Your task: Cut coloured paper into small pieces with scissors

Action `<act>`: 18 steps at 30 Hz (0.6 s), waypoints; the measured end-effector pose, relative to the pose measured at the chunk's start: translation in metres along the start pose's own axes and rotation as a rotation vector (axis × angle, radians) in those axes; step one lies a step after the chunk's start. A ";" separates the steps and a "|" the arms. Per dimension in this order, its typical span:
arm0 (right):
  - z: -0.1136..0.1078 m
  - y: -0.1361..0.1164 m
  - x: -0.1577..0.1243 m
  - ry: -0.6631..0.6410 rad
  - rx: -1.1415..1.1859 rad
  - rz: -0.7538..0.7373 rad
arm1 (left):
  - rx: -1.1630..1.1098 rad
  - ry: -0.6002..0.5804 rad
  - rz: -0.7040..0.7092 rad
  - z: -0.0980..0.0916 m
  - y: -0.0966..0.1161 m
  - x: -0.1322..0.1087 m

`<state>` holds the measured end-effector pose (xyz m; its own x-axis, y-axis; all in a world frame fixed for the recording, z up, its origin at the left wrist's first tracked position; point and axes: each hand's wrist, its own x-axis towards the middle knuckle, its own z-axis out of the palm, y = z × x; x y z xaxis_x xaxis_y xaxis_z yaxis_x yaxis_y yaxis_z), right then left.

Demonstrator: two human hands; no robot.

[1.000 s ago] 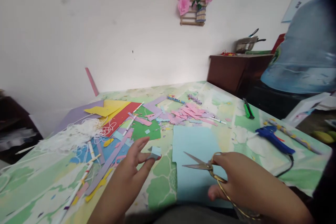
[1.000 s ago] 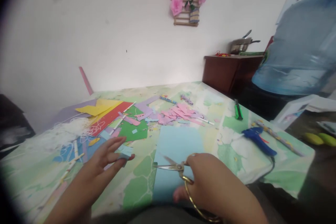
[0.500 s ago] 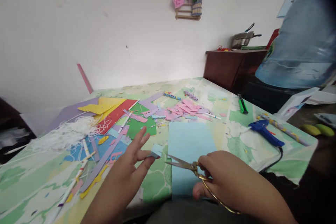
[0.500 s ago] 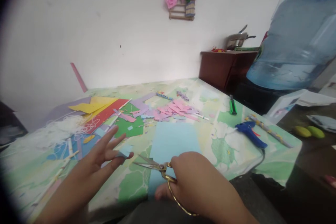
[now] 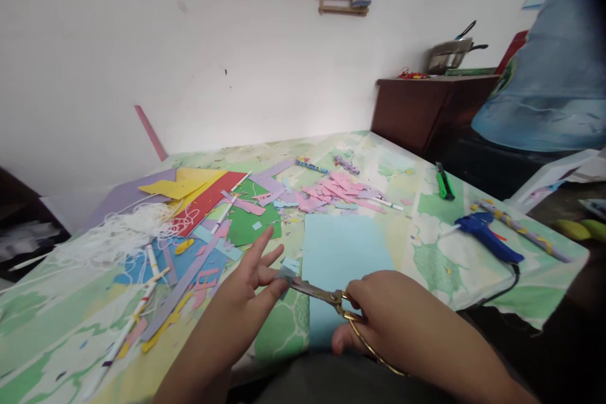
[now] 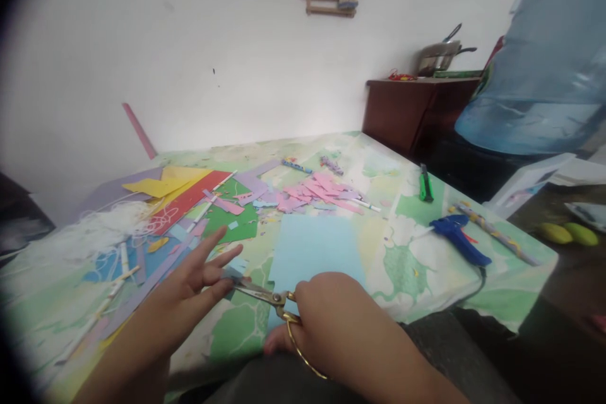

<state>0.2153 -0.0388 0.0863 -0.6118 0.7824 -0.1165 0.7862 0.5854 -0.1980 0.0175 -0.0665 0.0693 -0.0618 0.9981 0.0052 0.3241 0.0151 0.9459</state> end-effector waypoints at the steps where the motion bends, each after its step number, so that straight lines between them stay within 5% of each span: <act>1: 0.000 0.001 0.001 -0.004 0.004 0.001 | -0.001 0.009 -0.010 -0.001 0.000 0.000; 18: 0.000 0.011 0.019 -0.051 0.053 0.066 | -0.025 0.025 -0.070 -0.004 0.000 0.015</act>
<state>0.2124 -0.0178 0.0817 -0.5636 0.8063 -0.1797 0.8201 0.5199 -0.2391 0.0125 -0.0520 0.0706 -0.1070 0.9928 -0.0537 0.2941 0.0832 0.9522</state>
